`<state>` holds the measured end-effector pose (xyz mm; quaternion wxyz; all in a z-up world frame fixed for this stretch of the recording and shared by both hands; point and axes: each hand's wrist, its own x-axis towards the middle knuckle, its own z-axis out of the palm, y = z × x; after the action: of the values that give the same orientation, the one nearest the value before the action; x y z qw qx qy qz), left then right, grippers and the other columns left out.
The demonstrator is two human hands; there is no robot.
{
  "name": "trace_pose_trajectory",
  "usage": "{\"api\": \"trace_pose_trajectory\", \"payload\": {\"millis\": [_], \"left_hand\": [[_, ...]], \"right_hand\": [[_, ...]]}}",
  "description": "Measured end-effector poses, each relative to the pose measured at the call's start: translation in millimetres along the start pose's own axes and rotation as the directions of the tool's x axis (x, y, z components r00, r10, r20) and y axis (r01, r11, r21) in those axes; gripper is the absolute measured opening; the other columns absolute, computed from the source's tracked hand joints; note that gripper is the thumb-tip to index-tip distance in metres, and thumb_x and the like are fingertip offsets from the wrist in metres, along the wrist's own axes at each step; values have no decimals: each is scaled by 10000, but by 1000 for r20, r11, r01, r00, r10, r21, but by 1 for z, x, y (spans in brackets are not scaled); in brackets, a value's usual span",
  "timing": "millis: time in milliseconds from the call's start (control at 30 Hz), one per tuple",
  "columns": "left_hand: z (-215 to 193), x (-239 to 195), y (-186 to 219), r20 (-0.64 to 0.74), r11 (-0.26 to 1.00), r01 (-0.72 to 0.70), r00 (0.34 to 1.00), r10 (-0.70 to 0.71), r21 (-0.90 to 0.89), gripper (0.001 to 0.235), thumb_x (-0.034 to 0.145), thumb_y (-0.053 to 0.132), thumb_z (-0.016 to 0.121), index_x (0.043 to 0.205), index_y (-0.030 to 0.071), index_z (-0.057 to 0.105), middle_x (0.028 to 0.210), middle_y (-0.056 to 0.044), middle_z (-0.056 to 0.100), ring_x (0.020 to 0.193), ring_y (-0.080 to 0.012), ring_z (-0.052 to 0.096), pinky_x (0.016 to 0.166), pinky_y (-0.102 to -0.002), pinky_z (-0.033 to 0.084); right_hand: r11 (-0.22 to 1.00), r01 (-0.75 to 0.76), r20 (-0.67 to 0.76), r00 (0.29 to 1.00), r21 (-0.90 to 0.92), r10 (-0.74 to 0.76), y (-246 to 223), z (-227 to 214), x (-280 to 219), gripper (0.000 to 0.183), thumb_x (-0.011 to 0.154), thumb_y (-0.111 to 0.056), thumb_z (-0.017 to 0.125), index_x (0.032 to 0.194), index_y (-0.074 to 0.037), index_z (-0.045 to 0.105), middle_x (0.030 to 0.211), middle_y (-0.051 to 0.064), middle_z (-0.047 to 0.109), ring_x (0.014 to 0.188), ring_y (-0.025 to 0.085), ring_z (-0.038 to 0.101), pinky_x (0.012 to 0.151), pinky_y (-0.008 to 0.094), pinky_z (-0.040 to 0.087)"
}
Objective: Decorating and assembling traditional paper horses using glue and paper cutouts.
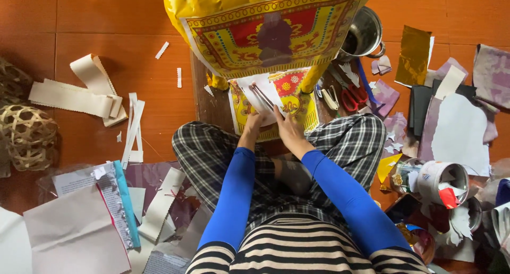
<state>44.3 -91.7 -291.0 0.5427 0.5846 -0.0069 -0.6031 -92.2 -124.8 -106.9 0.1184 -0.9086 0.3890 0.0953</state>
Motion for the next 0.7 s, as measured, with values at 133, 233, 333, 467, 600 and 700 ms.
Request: {"api": "trace_pose_trajectory", "payload": {"millis": [133, 233, 333, 467, 600, 700], "left_hand": [[-4, 15, -9, -17, 993, -23, 1000, 25, 120, 256, 875, 37, 632, 1084, -94, 699, 984, -183, 735, 833, -260, 710, 689, -372, 569], [-9, 12, -11, 11, 990, -132, 991, 132, 51, 279, 877, 43, 630, 1079, -122, 729, 984, -174, 742, 838, -256, 706, 718, -349, 556], [-4, 10, -3, -167, 995, 46, 986, -31, 90, 293, 899, 93, 623, 1118, -84, 705, 973, -149, 707, 823, -244, 641, 666, -382, 500], [2, 9, -4, -128, 990, 11, 991, -30, -144, 304, 868, 83, 644, 1141, -49, 672, 1010, -109, 741, 890, -226, 700, 734, -338, 552], [3, 4, 1, -167, 995, 86, 982, -92, -44, 298, 901, 155, 638, 1093, -69, 681, 925, -127, 699, 770, -228, 634, 607, -388, 482], [-4, 13, -8, -155, 997, 71, 986, -68, 12, 290, 898, 142, 654, 1070, -89, 689, 915, -140, 691, 746, -228, 609, 579, -395, 459]], "right_hand": [[999, 9, 102, 995, 39, -13, -13, -14, 21, 744, 928, 30, 506, 1604, -188, 282, 1205, 325, 566, 892, 400, 664, 659, 482, 599], [996, 52, 33, 998, 77, -54, -10, -22, 34, 721, 958, 22, 495, 1618, -216, 328, 1154, 300, 606, 862, 378, 662, 679, 479, 582], [969, 2, -5, 1000, 246, -1, -8, -50, 24, 617, 1037, -60, 481, 1613, -225, 331, 1095, 288, 640, 734, 330, 658, 588, 427, 575], [930, -68, 60, 997, 360, 50, 15, -31, -22, 492, 1115, -149, 463, 1585, -192, 328, 1189, 357, 584, 565, 273, 662, 456, 364, 579], [954, -63, 103, 994, 295, 34, 28, -10, -29, 606, 1036, -90, 446, 1614, -179, 288, 1241, 401, 576, 601, 309, 668, 497, 388, 569], [985, 20, -48, 999, 169, -12, 25, 23, -2, 694, 996, -79, 458, 1643, -224, 254, 1236, 333, 609, 765, 357, 677, 628, 412, 570]]}}
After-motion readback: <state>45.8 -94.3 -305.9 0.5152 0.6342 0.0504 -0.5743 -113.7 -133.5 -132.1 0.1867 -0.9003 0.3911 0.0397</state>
